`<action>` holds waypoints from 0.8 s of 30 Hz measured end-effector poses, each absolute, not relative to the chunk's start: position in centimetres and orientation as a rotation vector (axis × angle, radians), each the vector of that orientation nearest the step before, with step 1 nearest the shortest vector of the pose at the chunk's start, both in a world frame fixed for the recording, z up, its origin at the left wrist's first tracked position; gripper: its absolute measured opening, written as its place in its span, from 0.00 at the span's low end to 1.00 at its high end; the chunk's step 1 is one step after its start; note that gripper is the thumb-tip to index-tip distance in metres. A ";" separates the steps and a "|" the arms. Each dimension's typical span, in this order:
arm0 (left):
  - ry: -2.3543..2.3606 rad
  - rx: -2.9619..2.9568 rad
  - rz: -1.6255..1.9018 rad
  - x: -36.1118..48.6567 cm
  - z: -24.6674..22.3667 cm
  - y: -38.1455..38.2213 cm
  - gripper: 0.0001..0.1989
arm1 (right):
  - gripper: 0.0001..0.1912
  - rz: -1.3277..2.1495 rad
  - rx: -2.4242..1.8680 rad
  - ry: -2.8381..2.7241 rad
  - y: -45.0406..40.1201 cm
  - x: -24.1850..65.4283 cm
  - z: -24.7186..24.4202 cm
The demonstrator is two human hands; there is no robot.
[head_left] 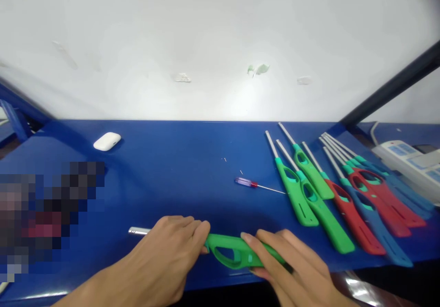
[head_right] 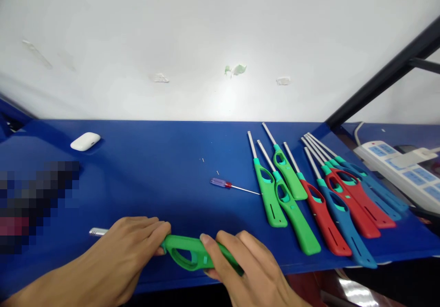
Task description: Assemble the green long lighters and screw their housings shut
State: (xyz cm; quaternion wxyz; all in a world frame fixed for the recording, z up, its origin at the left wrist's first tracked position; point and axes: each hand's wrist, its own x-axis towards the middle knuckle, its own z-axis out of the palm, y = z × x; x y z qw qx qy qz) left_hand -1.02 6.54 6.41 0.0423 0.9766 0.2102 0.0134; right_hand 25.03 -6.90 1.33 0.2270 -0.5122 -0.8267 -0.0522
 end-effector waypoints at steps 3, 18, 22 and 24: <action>0.610 3.075 0.084 -0.6 6.2 6.5 0.14 | 0.26 -0.061 -1.393 -2.197 -6.4 24.6 2.0; 0.402 3.371 0.217 -0.2 6.8 7.5 0.17 | 0.18 0.458 -1.592 -1.922 -4.7 23.4 5.5; 0.524 3.279 0.334 -0.7 6.9 7.9 0.18 | 0.17 0.569 -1.641 -1.937 -3.7 24.2 5.8; 0.716 3.145 0.418 -2.2 6.0 7.4 0.17 | 0.18 0.591 -1.631 -1.941 -3.2 24.5 5.4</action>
